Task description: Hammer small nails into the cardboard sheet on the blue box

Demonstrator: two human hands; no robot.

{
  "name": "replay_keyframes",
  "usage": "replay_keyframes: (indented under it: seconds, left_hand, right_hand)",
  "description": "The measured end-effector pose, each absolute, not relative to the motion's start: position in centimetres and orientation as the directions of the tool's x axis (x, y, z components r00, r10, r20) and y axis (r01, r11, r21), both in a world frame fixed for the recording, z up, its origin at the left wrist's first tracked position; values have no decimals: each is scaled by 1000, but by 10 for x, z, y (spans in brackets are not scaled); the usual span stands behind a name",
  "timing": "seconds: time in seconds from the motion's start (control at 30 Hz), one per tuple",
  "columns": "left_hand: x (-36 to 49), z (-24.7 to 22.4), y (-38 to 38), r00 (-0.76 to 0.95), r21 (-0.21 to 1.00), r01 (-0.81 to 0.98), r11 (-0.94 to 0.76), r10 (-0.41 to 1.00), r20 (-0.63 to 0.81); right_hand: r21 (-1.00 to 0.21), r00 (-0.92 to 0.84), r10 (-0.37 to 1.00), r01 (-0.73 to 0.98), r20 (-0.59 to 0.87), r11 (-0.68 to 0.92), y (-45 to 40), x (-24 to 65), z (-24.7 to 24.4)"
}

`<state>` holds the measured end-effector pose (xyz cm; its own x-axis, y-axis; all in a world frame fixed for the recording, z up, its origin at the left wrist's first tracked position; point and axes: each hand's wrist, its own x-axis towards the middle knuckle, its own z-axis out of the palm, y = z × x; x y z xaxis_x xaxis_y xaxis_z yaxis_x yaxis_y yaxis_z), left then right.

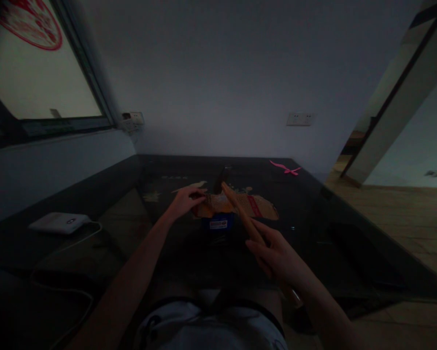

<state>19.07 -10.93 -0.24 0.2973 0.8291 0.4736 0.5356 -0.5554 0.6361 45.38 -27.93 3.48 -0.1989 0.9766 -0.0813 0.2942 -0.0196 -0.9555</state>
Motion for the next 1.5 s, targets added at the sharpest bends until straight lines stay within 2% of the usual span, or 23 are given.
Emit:
replay_keyframes:
  seconds: [0.33,0.87,1.5]
  left_hand:
    - [190,-2,-108,314,588,540,-602,793,523]
    - [189,-1,-109,241,627,545,-557,820,518]
    - [189,-8,-105,254,609,536,-585,799,544]
  right_hand:
    - [-944,-149,987,329,-64,-12,-278,454,35]
    - [-954,-155,983,297,-94,-44,-281,452,36]
    - [-946,-181,976,317,-125,-63,-288,455,26]
